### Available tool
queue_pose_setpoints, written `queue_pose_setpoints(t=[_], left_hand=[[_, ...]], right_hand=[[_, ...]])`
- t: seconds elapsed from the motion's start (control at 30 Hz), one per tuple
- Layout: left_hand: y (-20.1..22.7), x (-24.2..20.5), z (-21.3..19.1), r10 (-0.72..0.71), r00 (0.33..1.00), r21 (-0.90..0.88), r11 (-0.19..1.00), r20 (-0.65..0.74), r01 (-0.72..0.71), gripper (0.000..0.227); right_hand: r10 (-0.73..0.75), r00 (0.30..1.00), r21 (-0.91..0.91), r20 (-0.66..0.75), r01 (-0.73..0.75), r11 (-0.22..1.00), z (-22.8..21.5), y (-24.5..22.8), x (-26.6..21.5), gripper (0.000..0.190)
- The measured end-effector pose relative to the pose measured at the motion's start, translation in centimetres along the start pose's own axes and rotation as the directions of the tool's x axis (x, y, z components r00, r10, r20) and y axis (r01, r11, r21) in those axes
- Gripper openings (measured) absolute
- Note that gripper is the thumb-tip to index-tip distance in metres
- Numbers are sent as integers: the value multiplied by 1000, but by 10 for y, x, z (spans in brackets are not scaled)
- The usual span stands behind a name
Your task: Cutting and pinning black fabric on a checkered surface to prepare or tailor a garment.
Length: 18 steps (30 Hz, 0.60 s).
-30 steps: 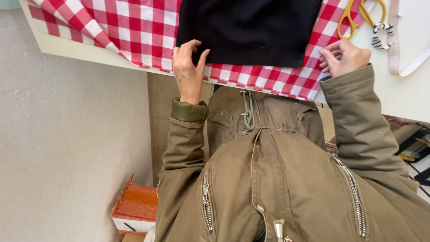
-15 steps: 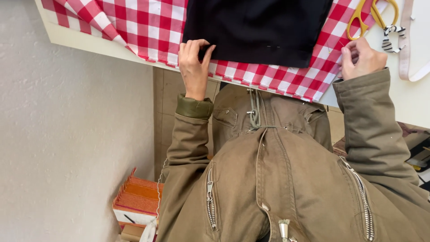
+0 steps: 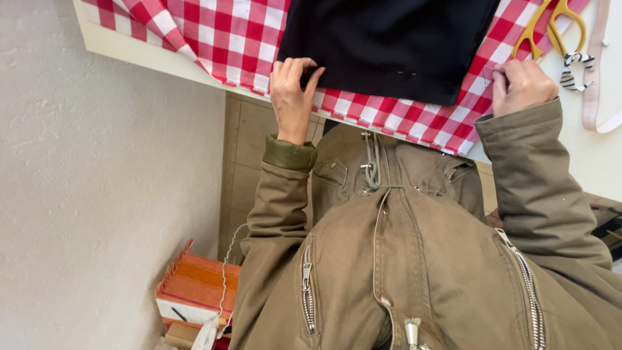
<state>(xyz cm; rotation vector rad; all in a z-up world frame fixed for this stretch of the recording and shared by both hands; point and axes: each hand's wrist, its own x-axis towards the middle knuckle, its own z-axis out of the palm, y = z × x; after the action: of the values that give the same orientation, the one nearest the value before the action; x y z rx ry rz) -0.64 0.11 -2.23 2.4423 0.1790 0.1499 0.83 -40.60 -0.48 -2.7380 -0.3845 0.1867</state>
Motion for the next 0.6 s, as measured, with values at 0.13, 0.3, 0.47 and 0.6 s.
queue_pose_setpoints(t=[0.13, 0.3, 0.47, 0.6], left_hand=[[3, 2, -3, 11, 1000, -8, 1000, 6, -11, 20], [1, 1, -2, -5, 1000, -18, 1000, -3, 5, 20], [4, 3, -6, 8, 1000, -7, 1000, 9, -8, 19], [4, 4, -7, 19, 1000, -21, 1000, 0, -19, 20]], right_hand=[[3, 1000, 10, 2, -3, 1000, -14, -11, 5, 4], [43, 999, 32, 24, -44, 999, -27, -23, 17, 5], [-138, 989, 367, 44, 113, 923, 14, -114, 61, 7], [-177, 980, 600, 93, 87, 795, 71, -141, 74, 14]])
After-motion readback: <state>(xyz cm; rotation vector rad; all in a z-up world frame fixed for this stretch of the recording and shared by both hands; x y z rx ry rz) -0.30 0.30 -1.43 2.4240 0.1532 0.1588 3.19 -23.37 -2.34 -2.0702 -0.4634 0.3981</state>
